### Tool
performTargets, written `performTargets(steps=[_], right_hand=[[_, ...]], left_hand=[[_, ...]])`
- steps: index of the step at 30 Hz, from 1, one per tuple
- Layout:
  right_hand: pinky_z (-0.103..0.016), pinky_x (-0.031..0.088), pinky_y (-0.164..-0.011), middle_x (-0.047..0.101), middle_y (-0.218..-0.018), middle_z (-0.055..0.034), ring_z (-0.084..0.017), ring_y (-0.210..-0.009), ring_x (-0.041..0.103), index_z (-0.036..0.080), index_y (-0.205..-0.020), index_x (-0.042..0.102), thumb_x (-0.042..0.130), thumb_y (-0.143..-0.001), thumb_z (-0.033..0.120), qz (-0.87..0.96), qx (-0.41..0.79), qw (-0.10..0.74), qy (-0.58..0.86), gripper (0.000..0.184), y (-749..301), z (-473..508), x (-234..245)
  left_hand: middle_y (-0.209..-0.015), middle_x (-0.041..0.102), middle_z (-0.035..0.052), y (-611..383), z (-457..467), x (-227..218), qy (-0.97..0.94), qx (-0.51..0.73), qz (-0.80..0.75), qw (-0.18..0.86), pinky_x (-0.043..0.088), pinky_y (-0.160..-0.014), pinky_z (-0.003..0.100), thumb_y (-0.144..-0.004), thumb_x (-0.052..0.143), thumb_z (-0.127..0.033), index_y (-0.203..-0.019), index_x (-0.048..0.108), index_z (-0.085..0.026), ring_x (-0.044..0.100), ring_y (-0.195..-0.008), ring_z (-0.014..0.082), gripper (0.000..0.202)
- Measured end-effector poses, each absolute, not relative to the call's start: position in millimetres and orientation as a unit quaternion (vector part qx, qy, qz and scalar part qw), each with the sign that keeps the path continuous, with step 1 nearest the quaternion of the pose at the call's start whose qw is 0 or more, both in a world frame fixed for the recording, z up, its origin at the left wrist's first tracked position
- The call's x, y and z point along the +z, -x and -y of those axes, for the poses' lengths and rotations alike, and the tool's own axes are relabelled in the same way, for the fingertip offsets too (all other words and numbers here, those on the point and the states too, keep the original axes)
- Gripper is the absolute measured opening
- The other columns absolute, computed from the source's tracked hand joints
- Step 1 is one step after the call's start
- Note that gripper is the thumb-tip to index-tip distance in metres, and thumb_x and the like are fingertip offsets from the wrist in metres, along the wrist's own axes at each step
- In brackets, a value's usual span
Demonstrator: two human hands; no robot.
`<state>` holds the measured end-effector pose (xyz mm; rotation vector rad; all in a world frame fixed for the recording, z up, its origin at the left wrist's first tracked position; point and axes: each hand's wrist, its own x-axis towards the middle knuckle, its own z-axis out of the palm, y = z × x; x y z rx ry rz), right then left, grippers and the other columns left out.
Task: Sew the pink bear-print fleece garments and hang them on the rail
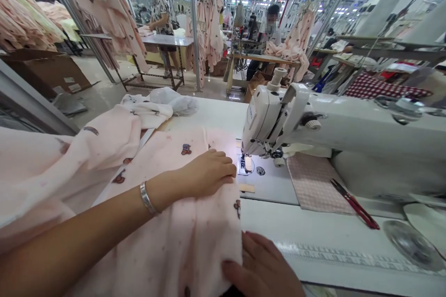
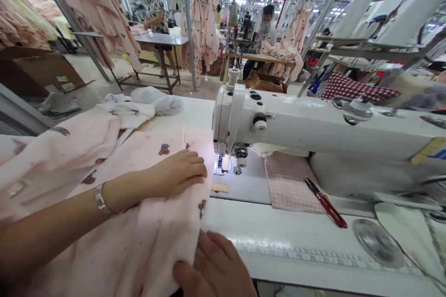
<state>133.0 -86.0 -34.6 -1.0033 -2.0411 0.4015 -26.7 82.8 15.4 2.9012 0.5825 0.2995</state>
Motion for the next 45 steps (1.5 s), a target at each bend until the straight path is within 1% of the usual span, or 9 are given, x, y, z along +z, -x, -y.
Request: performTargets(steps=[4, 12, 22, 25, 28, 31, 33, 35, 45], right_hand=[[-0.033, 0.032, -0.101, 0.070, -0.081, -0.0012, -0.017, -0.102, 0.060, 0.020, -0.070, 0.055, 0.039, -0.088, 0.010, 0.841, -0.091, 0.374, 0.380, 0.026, -130.4, 67.6, -31.6], [-0.030, 0.027, -0.100, 0.068, -0.082, -0.0007, -0.013, -0.094, 0.060, 0.019, -0.076, 0.054, 0.038, -0.083, 0.010, 0.842, -0.032, 0.335, 0.422, 0.020, -136.2, 67.4, -50.0], [-0.030, 0.027, -0.095, 0.068, -0.085, 0.0001, -0.013, -0.098, 0.057, 0.020, -0.083, 0.059, 0.033, -0.091, 0.017, 0.853, 0.002, 0.316, 0.416, 0.027, -151.4, 66.5, -44.4], [-0.031, 0.027, -0.096, 0.069, -0.089, 0.0018, -0.013, -0.101, 0.055, 0.022, -0.089, 0.061, 0.031, -0.095, 0.021, 0.855, 0.005, 0.318, 0.409, 0.031, -157.6, 67.0, -44.7], [-0.033, 0.025, -0.098, 0.069, -0.089, 0.0024, -0.013, -0.101, 0.055, 0.023, -0.088, 0.062, 0.030, -0.096, 0.022, 0.861, 0.000, 0.316, 0.398, 0.032, -164.7, 64.6, -46.5], [-0.034, 0.025, -0.099, 0.068, -0.085, 0.0023, -0.012, -0.098, 0.056, 0.022, -0.087, 0.062, 0.032, -0.095, 0.020, 0.865, -0.008, 0.311, 0.394, 0.031, -171.6, 56.5, -45.5], [-0.035, 0.025, -0.100, 0.068, -0.084, 0.0016, -0.013, -0.097, 0.056, 0.022, -0.087, 0.063, 0.034, -0.094, 0.018, 0.870, -0.014, 0.302, 0.389, 0.030, -175.2, 48.5, -43.0], [-0.037, 0.025, -0.100, 0.067, -0.083, 0.0003, -0.014, -0.096, 0.056, 0.022, -0.086, 0.063, 0.034, -0.094, 0.018, 0.876, -0.022, 0.286, 0.387, 0.030, -177.3, 39.9, -39.9], [-0.038, 0.028, -0.099, 0.067, -0.082, -0.0002, -0.016, -0.098, 0.056, 0.023, -0.084, 0.064, 0.033, -0.094, 0.019, 0.876, -0.033, 0.279, 0.392, 0.033, -174.8, 23.7, -41.3]], left_hand=[[-0.080, 0.063, -0.0009, 17.0, -87.1, 27.7, -0.969, 0.024, -0.216, 0.117, 0.033, -0.071, 0.028, -0.086, 0.050, -0.016, -0.080, 0.059, -0.018, 0.053, -0.076, 0.0154, 0.010], [-0.081, 0.064, -0.0031, 8.5, -95.1, 1.6, -0.968, 0.039, -0.225, 0.101, 0.030, -0.073, 0.030, -0.089, 0.050, -0.019, -0.080, 0.060, -0.019, 0.055, -0.077, 0.0144, 0.013], [-0.077, 0.061, 0.0013, -3.3, -88.7, -0.4, -0.957, 0.058, -0.279, 0.049, 0.031, -0.079, 0.037, -0.082, 0.057, -0.016, -0.072, 0.062, -0.018, 0.053, -0.080, 0.0194, 0.012], [-0.084, 0.059, 0.0069, -11.3, -75.7, 1.4, -0.949, 0.064, -0.306, 0.025, 0.035, -0.073, 0.038, -0.082, 0.053, -0.011, -0.074, 0.060, -0.015, 0.052, -0.084, 0.0232, 0.010], [-0.078, 0.058, 0.0076, -11.9, -53.1, -5.0, -0.950, 0.044, -0.308, 0.033, 0.040, -0.063, 0.033, -0.081, 0.048, -0.007, -0.076, 0.058, -0.013, 0.053, -0.073, 0.0204, 0.013], [-0.099, 0.059, 0.0125, -2.2, -34.8, -19.2, -0.951, 0.070, -0.299, 0.024, 0.042, -0.080, 0.041, -0.087, 0.044, -0.015, -0.096, 0.057, -0.011, 0.053, -0.095, 0.0256, 0.016], [-0.123, 0.049, 0.0149, 5.9, -33.9, -27.7, -0.953, 0.110, -0.281, 0.020, 0.031, -0.097, 0.049, -0.093, 0.039, -0.026, -0.117, 0.047, -0.010, 0.041, -0.117, 0.0283, 0.030], [-0.133, 0.041, 0.0132, 11.7, -42.8, -31.6, -0.955, 0.129, -0.263, 0.042, 0.022, -0.104, 0.050, -0.094, 0.038, -0.033, -0.127, 0.039, -0.012, 0.033, -0.126, 0.0264, 0.039], [-0.126, 0.046, 0.0112, 16.0, -83.9, -27.2, -0.959, 0.151, -0.211, 0.115, 0.025, -0.104, 0.044, -0.090, 0.047, -0.030, -0.123, 0.043, -0.016, 0.040, -0.120, 0.0227, 0.036]])
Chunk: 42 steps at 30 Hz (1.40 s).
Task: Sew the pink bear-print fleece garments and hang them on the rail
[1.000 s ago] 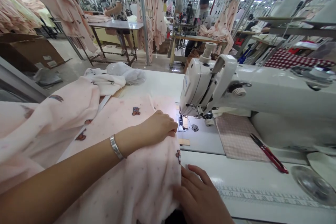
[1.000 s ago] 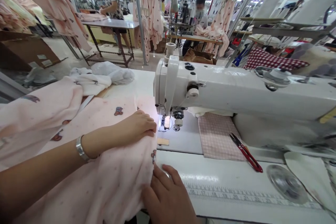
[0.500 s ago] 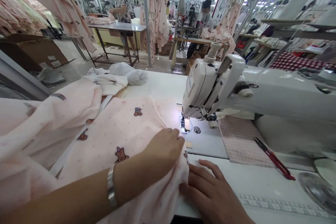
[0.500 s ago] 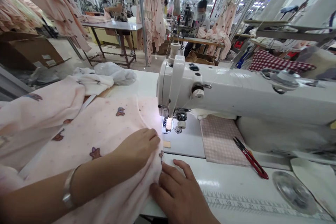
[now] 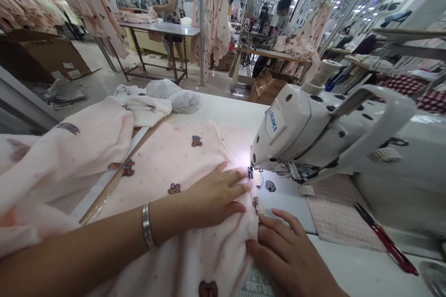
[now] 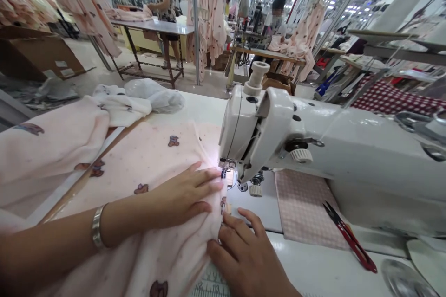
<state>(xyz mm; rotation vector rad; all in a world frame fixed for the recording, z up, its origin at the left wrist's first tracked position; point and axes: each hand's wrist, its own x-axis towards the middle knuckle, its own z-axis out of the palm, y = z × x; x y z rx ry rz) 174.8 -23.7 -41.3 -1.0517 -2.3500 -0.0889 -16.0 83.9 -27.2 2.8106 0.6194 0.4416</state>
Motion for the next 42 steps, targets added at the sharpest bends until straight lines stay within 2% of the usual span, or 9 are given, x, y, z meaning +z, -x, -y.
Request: performTargets(steps=[5, 9, 11, 13, 17, 22, 27, 32, 42], right_hand=[[-0.036, 0.035, -0.096, 0.067, -0.086, -0.0014, -0.016, -0.099, 0.056, 0.021, -0.088, 0.064, 0.034, -0.092, 0.014, 0.874, -0.039, 0.277, 0.397, 0.031, -171.7, 25.2, -35.9], [-0.035, 0.042, -0.087, 0.066, -0.092, -0.0056, -0.018, -0.097, 0.056, 0.020, -0.090, 0.065, 0.042, -0.090, 0.016, 0.877, -0.050, 0.268, 0.395, 0.023, -174.2, 25.7, -31.5], [-0.036, 0.042, -0.087, 0.066, -0.095, -0.0072, -0.019, -0.097, 0.056, 0.018, -0.088, 0.065, 0.047, -0.087, 0.014, 0.869, -0.071, 0.284, 0.398, 0.019, -175.1, 26.1, -30.3], [-0.035, 0.039, -0.092, 0.067, -0.095, -0.0054, -0.018, -0.100, 0.056, 0.017, -0.088, 0.065, 0.046, -0.087, 0.011, 0.874, -0.081, 0.288, 0.383, 0.019, -174.6, 26.7, -28.0], [-0.032, 0.038, -0.096, 0.069, -0.092, -0.0025, -0.016, -0.104, 0.058, 0.015, -0.092, 0.063, 0.042, -0.088, 0.008, 0.890, -0.069, 0.283, 0.349, 0.022, -170.0, 28.8, -20.9], [-0.034, 0.044, -0.090, 0.068, -0.095, -0.0055, -0.017, -0.100, 0.060, 0.015, -0.091, 0.063, 0.043, -0.083, 0.007, 0.898, -0.035, 0.250, 0.360, 0.023, -168.4, 32.9, -20.6], [-0.035, 0.043, -0.092, 0.068, -0.097, -0.0072, -0.018, -0.100, 0.059, 0.013, -0.093, 0.063, 0.044, -0.081, 0.006, 0.902, -0.048, 0.239, 0.356, 0.023, -175.1, 37.5, -28.6], [-0.034, 0.042, -0.095, 0.068, -0.095, -0.0052, -0.018, -0.102, 0.058, 0.014, -0.092, 0.063, 0.042, -0.086, 0.009, 0.903, -0.038, 0.237, 0.358, 0.023, -176.1, 36.9, -34.1], [-0.037, 0.044, -0.082, 0.068, -0.097, -0.0049, -0.021, -0.096, 0.059, 0.014, -0.094, 0.064, 0.046, -0.085, 0.009, 0.898, -0.067, 0.228, 0.370, 0.020, -181.5, -18.7, -30.0]], left_hand=[[-0.127, 0.045, 0.0105, 17.8, -81.3, -21.7, -0.961, 0.153, -0.213, 0.086, 0.029, -0.101, 0.043, -0.089, 0.050, -0.030, -0.122, 0.044, -0.017, 0.042, -0.116, 0.0238, 0.036], [-0.107, 0.054, 0.0118, 35.9, -52.3, -12.1, -0.937, 0.110, -0.326, 0.053, 0.042, -0.076, 0.045, -0.075, 0.064, -0.039, -0.091, 0.055, -0.016, 0.051, -0.091, 0.0287, 0.029], [-0.098, 0.055, 0.0091, 51.6, -38.4, -12.9, -0.937, 0.106, -0.330, 0.051, 0.042, -0.072, 0.043, -0.074, 0.064, -0.030, -0.077, 0.052, -0.018, 0.052, -0.084, 0.0261, 0.018], [-0.098, 0.056, 0.0059, 67.0, -33.1, -13.1, -0.947, 0.128, -0.293, 0.039, 0.039, -0.083, 0.044, -0.077, 0.055, -0.014, -0.073, 0.048, -0.019, 0.052, -0.087, 0.0223, 0.009], [-0.106, 0.056, 0.0030, 78.8, -44.5, 6.5, -0.965, 0.138, -0.222, 0.020, 0.024, -0.102, 0.046, -0.079, 0.041, -0.004, -0.076, 0.048, -0.020, 0.052, -0.097, 0.0188, 0.017], [-0.089, 0.060, 0.0038, 39.8, -49.9, 20.1, -0.961, 0.127, -0.232, 0.079, 0.029, -0.098, 0.049, -0.082, 0.051, -0.017, -0.073, 0.050, -0.018, 0.055, -0.090, 0.0220, 0.009], [-0.113, 0.056, 0.0084, 6.6, -41.8, -20.5, -0.954, 0.159, -0.220, 0.131, 0.031, -0.099, 0.045, -0.084, 0.052, -0.019, -0.099, 0.053, -0.015, 0.049, -0.106, 0.0233, 0.015], [-0.120, 0.052, 0.0097, 17.3, -52.0, -32.3, -0.959, 0.167, -0.176, 0.144, 0.025, -0.104, 0.046, -0.089, 0.048, -0.024, -0.105, 0.053, -0.016, 0.044, -0.113, 0.0229, 0.019], [-0.106, 0.055, 0.0073, 13.5, -115.4, -22.4, -0.971, 0.159, -0.147, 0.098, 0.033, -0.094, 0.038, -0.091, 0.042, -0.026, -0.091, 0.057, -0.017, 0.049, -0.095, 0.0179, 0.017]])
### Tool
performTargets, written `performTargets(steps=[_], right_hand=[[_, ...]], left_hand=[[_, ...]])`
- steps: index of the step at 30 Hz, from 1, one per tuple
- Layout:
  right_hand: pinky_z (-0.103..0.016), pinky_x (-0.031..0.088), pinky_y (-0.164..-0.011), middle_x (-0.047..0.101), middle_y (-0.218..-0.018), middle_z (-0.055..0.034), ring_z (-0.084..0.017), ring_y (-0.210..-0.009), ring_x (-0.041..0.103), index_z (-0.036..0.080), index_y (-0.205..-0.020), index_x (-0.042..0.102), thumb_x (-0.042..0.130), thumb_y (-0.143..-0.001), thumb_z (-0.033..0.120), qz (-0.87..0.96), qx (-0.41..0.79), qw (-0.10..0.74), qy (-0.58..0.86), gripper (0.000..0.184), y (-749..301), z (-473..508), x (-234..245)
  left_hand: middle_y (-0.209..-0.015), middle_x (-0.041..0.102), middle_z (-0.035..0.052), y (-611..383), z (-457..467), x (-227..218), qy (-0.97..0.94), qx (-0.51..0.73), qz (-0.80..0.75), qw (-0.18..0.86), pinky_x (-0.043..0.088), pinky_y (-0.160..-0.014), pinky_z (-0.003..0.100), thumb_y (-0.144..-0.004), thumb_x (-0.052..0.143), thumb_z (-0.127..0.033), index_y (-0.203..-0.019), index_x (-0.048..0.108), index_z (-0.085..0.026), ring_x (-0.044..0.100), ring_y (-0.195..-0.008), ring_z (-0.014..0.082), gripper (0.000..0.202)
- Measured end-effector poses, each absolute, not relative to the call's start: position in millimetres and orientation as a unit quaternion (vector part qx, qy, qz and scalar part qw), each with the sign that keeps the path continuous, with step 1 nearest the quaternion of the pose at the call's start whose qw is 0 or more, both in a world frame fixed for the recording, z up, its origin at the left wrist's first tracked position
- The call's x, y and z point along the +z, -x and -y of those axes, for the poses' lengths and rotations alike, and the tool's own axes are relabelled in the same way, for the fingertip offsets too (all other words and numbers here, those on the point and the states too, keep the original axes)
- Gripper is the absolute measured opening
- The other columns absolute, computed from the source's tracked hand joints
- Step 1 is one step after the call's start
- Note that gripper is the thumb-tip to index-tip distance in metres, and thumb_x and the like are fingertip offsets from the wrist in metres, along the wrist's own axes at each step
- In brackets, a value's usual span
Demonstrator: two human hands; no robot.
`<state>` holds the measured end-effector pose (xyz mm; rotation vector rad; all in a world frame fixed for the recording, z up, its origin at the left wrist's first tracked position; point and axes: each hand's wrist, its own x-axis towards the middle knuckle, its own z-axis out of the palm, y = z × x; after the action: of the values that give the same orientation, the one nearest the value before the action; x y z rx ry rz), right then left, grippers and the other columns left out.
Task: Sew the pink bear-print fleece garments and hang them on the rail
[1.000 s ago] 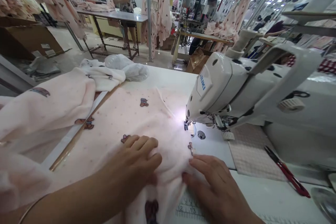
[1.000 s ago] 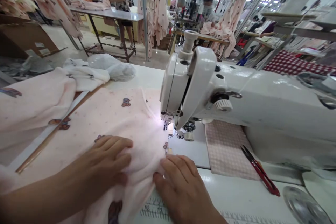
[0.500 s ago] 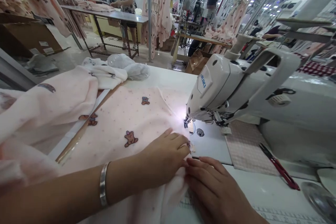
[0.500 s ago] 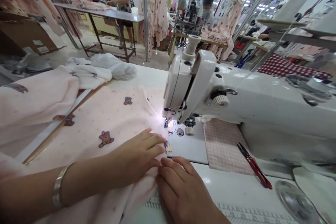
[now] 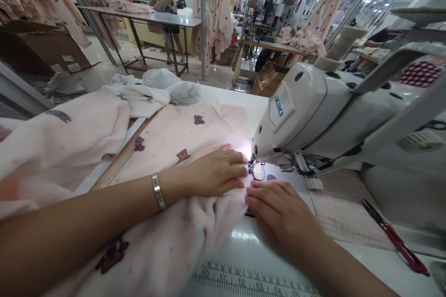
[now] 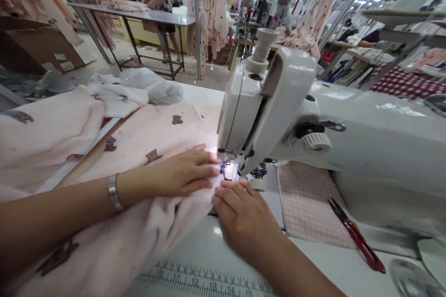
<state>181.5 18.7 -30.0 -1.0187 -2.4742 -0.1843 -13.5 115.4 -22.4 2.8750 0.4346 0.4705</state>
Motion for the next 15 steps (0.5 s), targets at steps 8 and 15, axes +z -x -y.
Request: performTargets(steps=[8, 15], right_hand=[[-0.036, 0.045, -0.073, 0.068, -0.095, -0.0053, -0.021, -0.085, 0.057, 0.015, -0.095, 0.063, 0.047, -0.085, 0.010, 0.895, -0.059, 0.213, 0.386, 0.020, -172.7, -27.0, -18.9], [-0.039, 0.032, -0.105, 0.032, -0.144, -0.0010, -0.020, -0.131, 0.029, 0.023, -0.137, 0.029, 0.035, -0.094, 0.037, 0.958, 0.144, 0.108, 0.221, 0.046, -74.6, -23.8, 18.3]], left_hand=[[-0.131, 0.044, 0.0148, 7.8, -127.3, -26.6, -0.952, 0.158, -0.261, 0.038, 0.027, -0.102, 0.046, -0.088, 0.045, -0.043, -0.116, 0.050, -0.011, 0.037, -0.121, 0.0267, 0.043], [-0.101, 0.065, 0.0029, 19.9, -36.5, -53.2, -0.919, 0.148, -0.356, 0.085, 0.049, -0.077, 0.053, -0.084, 0.038, -0.034, -0.110, 0.063, -0.031, 0.052, -0.108, 0.0299, 0.036]])
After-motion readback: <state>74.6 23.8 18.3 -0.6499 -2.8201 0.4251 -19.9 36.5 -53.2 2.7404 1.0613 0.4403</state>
